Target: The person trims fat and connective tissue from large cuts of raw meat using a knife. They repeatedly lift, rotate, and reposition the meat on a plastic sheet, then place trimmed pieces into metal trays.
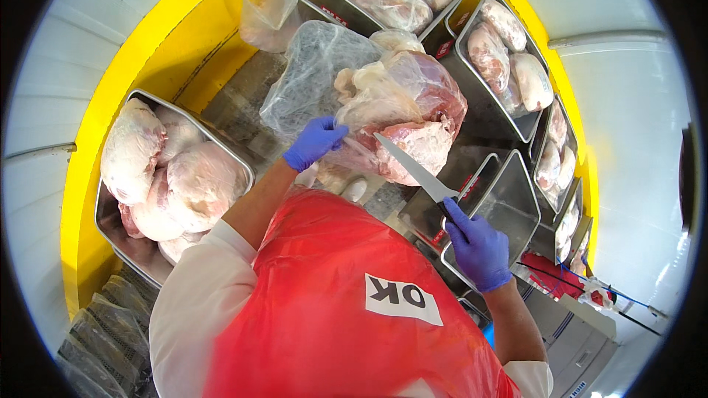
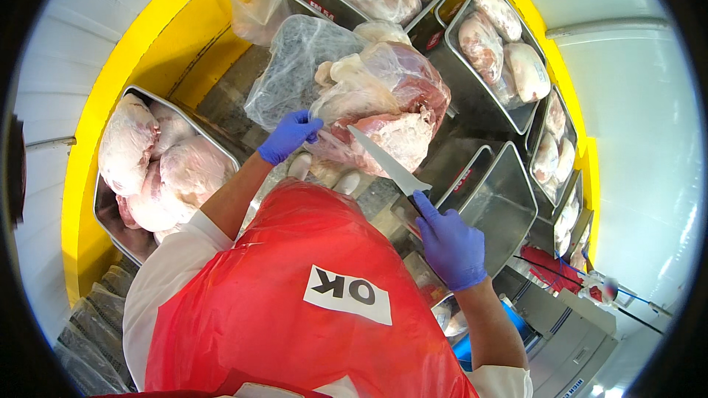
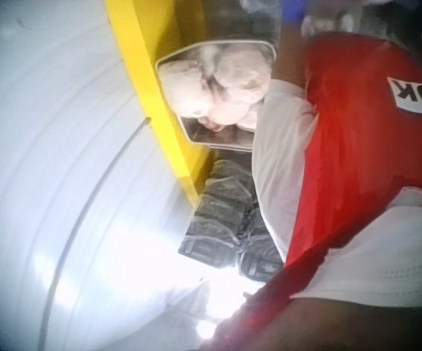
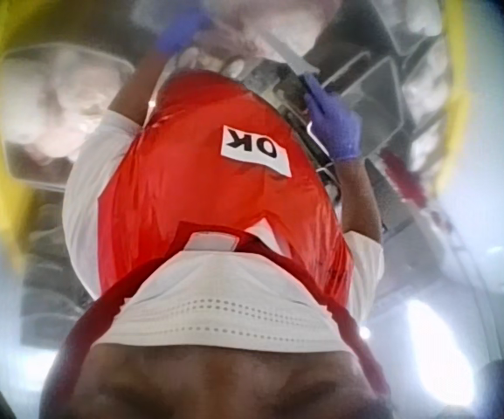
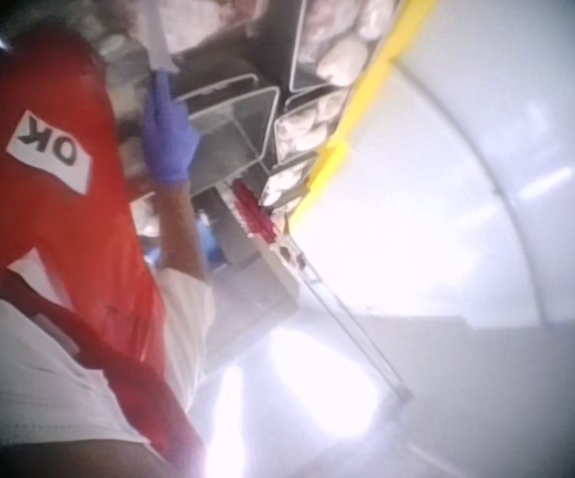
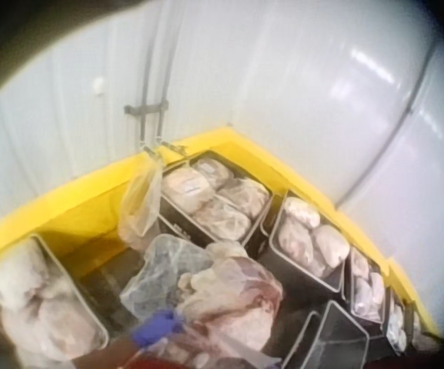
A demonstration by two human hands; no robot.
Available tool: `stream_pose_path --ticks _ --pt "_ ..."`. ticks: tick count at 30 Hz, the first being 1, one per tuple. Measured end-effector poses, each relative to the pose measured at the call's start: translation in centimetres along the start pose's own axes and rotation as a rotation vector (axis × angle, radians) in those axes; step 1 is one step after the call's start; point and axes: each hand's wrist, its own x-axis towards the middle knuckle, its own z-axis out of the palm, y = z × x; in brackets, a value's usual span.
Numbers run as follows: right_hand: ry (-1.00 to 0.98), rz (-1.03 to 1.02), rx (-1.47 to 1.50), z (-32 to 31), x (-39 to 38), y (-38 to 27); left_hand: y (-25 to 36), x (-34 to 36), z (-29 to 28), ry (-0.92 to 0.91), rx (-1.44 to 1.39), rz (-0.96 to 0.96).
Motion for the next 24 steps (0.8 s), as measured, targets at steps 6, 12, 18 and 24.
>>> stream_pose_path --ticks 6,12,18,24 --pt "-0.084 -0.009 -0.018 -4.9 0.9 -2.2 -0.2 -1.7 -0.9 0.059 0.417 0.149" --pt "-0.099 -0.085 -0.102 -7.0 2.6 -5.6 -1.6 -0.4 0.3 0.034 -0.008 0.338" --pt "-0.206 -0.127 -0.279 -8.3 4.8 -9.6 -1.5 1.3 -2.3 -0.168 0.258 0.161" --pt "-0.266 -0.032 -0.264 -3.1 5.3 -9.8 -2.1 1.6 -3.1 -0.182 0.189 0.131"
